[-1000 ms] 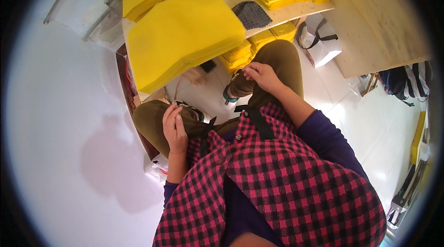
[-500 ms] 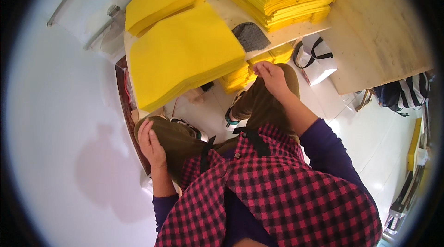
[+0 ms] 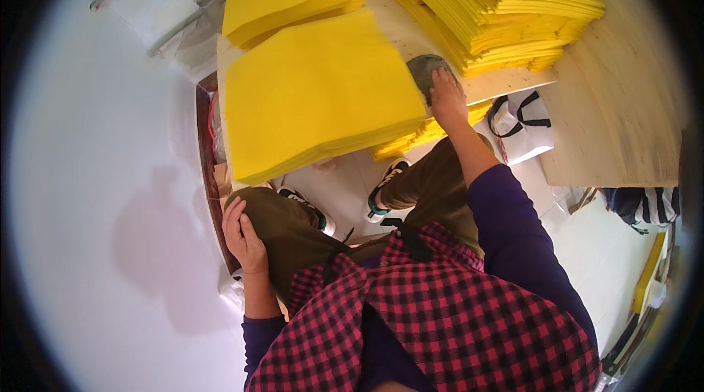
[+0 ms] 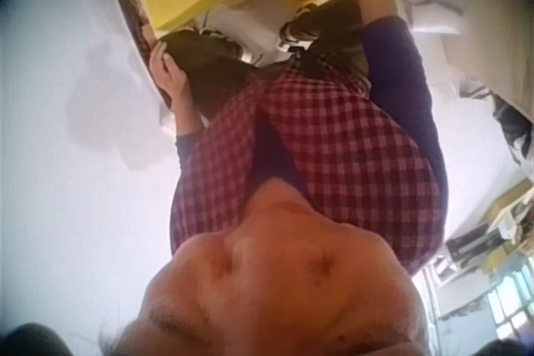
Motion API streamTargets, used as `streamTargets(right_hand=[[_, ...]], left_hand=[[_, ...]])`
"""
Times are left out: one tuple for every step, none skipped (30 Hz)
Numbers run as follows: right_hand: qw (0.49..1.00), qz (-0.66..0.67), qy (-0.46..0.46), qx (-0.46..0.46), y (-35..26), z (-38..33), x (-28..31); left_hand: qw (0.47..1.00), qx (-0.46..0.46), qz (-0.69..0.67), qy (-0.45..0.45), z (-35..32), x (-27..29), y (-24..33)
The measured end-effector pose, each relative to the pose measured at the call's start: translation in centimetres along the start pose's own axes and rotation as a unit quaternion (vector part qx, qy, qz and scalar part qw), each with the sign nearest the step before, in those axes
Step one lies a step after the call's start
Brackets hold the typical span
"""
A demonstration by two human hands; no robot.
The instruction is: The person repeatedly folds yellow foam sheets in half and stacks them on a wooden work surface. The hands smooth each fold and place the folded sheet onto a growing pile.
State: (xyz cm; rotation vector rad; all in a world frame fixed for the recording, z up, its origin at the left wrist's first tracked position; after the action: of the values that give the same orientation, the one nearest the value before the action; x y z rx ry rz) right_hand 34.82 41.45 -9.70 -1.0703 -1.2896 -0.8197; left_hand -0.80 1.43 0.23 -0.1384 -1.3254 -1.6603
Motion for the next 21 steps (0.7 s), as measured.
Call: streamTargets(right_hand=[[1.0,0.004,0.003,0.008,0.2,-0.1,0.0],[1.0,0.008,0.012,0.022,0.1,-0.2,0.3],[0.997,0.064,0.031,0.041,0.3,-0.3,1.1],[0.989,0.12,0.053,0.065,0.5,-0.7,2.2],[0.979,0.175,0.067,0.078,0.7,-1.0,3.3],[0.97,0.226,0.066,0.062,0.9,-1.3,3.9],[0.954,0.239,0.151,0.098,0.3,-2.6,6.5],[0.939,0.276,0.15,0.14,-0.6,-3.4,7.9],[0.929,0.314,0.128,0.147,-1.1,-3.9,8.9],[0.911,0.357,0.113,0.173,-2.2,-4.4,10.0],[0.911,0.352,0.1,0.188,-3.8,-4.6,10.8],[0.903,0.351,0.097,0.227,-5.7,-4.9,11.8],[0.89,0.35,0.096,0.276,-7.9,-5.2,12.5],[0.901,0.32,0.079,0.281,-9.4,-4.9,12.5],[0.908,0.29,0.062,0.296,-11.0,-4.4,12.4],[0.911,0.266,0.04,0.313,-12.4,-3.8,11.9],[0.911,0.238,0.036,0.336,-13.8,-3.2,11.6],[0.924,0.201,0.035,0.322,-14.4,-2.0,11.3],[0.934,0.17,0.037,0.312,-14.9,-0.8,11.0],[0.942,0.138,0.037,0.303,-15.3,0.3,10.7],[0.943,0.138,0.044,0.298,-15.5,1.3,10.9]], left_hand=[[1.0,-0.002,0.003,-0.003,0.0,0.0,0.1],[1.0,-0.002,0.001,-0.006,0.1,0.0,0.1],[1.0,0.003,-0.006,-0.008,0.3,0.1,0.1],[1.0,-0.003,-0.002,-0.004,0.5,0.4,0.3],[1.0,-0.003,-0.003,-0.001,0.8,0.7,0.4],[1.0,-0.008,-0.005,0.001,1.2,0.9,0.7],[1.0,-0.008,-0.002,-0.001,1.8,1.2,0.9],[1.0,-0.013,-0.002,-0.005,2.6,1.6,1.2],[1.0,-0.018,-0.002,-0.01,3.6,1.8,1.4],[0.999,-0.022,-0.004,-0.022,4.8,1.8,1.6],[0.999,-0.027,-0.007,-0.035,6.1,1.8,1.7],[0.998,-0.034,-0.01,-0.047,7.6,1.6,1.8],[0.996,-0.05,-0.004,-0.067,9.1,1.0,1.8],[0.994,-0.066,0.001,-0.088,10.5,0.4,1.8],[0.991,-0.076,0.0,-0.106,12.0,-0.4,1.4],[0.988,-0.087,0.013,-0.129,13.4,-1.5,1.0],[0.984,-0.092,0.02,-0.15,14.8,-2.7,0.3],[0.98,-0.096,0.016,-0.174,16.0,-3.8,-0.4],[0.976,-0.105,0.047,-0.187,17.0,-4.6,-0.9],[0.97,-0.113,0.068,-0.202,18.1,-5.4,-1.3],[0.965,-0.11,0.096,-0.218,18.9,-6.3,-1.8]])
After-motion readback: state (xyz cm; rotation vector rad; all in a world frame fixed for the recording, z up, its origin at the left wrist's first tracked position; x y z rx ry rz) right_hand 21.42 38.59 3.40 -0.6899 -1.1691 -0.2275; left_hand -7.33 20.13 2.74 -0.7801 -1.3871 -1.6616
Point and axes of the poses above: each hand's wrist, its own z-axis towards the middle knuckle, its own x-axis out of the back of the hand, y = z × x, the point moved 10 cm from there along z, towards the middle knuckle, and after that the axes turned 11 degrees about -y, right-handed, at the moved point
